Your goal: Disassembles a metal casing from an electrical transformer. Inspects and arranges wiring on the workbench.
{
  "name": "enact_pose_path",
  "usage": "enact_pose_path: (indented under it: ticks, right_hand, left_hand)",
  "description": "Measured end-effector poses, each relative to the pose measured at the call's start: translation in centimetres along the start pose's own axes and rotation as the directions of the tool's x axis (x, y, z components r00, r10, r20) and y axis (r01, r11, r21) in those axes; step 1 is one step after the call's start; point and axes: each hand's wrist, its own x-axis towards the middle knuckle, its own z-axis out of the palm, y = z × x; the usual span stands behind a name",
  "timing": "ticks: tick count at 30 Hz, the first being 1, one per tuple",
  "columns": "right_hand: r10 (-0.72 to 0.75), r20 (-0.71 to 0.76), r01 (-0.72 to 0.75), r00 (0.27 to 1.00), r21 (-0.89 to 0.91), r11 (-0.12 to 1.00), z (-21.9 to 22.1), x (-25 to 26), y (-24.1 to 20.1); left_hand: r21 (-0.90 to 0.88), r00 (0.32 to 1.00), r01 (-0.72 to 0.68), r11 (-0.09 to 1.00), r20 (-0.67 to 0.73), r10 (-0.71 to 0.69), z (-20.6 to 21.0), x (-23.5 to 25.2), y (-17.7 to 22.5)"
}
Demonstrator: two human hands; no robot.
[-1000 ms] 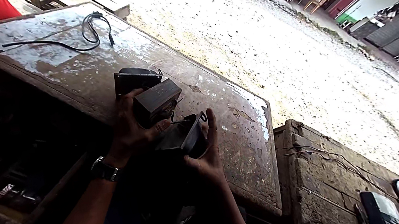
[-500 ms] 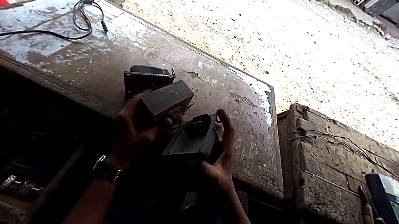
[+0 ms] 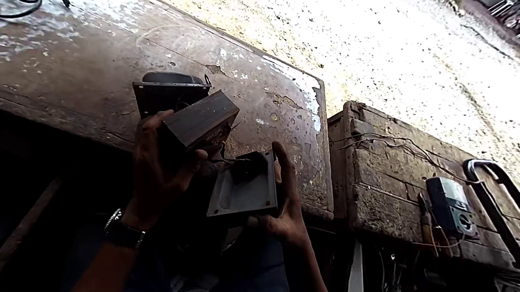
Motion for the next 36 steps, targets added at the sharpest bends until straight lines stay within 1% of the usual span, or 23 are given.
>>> enact_pose_path:
  ticks: [2,4,8,11,14,18,22,25,27,29,32,34,36]
  right_hand:
    - [-0.009,0.051,0.004,0.999,0.092,0.996,-0.6,0.1,0.1]
    - [-0.041,0.067,0.032,0.997,0.138,0.99,-1.0,0.2,0.3]
    - [-0.092,0.051,0.086,0.994,0.124,0.989,-1.3,-0.1,1.0]
    - [-0.077,0.063,0.069,0.995,0.129,0.989,-1.4,-0.4,1.0]
    - [-0.069,0.069,0.058,0.995,0.153,0.987,-1.4,-0.4,1.0]
    - [-0.067,0.042,0.059,0.997,0.161,0.985,-1.4,-0.1,1.2]
    - [-0.052,0.034,0.046,0.998,0.166,0.985,-1.4,0.3,1.2]
    - [-0.022,0.031,0.018,0.999,0.147,0.989,-1.4,0.5,1.0]
    - [-0.007,0.013,0.006,1.0,0.076,0.997,-1.1,0.6,0.6]
    - [0.019,-0.048,-0.02,0.999,-0.023,1.0,-0.1,0.6,0.1]
    - [0.056,-0.108,-0.065,0.993,-0.084,0.994,1.4,0.7,-0.2]
    - [0.044,-0.106,-0.053,0.993,-0.085,0.995,2.0,1.1,-0.3]
    - [-0.003,-0.076,-0.004,0.997,-0.095,0.995,2.2,1.5,0.1]
  left_hand:
    - [0.032,0.999,-0.022,0.999,-0.036,0.023,0.1,-0.2,-0.2]
    - [0.057,0.998,-0.028,0.998,-0.057,0.031,0.2,-0.3,-0.2]
    - [0.048,0.994,-0.026,0.998,-0.105,0.031,0.7,-0.3,-0.2]
    - [0.044,0.993,-0.027,0.999,-0.11,0.032,0.8,-0.3,-0.3]
    - [0.092,0.993,-0.029,0.995,-0.114,0.039,0.7,-0.4,-0.5]
    - [0.116,0.987,-0.05,0.992,-0.146,0.066,0.6,-0.6,-0.8]
    - [0.169,0.989,-0.025,0.985,-0.138,0.049,0.3,-1.2,-0.9]
    - [0.196,0.991,-0.015,0.98,-0.127,0.041,0.0,-1.0,-0.3]
    - [0.215,0.991,-0.014,0.976,-0.124,0.042,0.0,-0.8,-0.1]
    - [0.216,0.991,0.003,0.976,-0.128,0.025,-0.1,-0.6,0.2]
    - [0.179,0.991,0.058,0.982,-0.132,-0.034,-0.3,-0.2,0.4]
    - [0.156,0.988,0.07,0.985,-0.15,-0.046,-0.4,0.1,0.2]
    - [0.168,0.988,0.051,0.984,-0.155,-0.024,-0.7,0.5,-0.3]
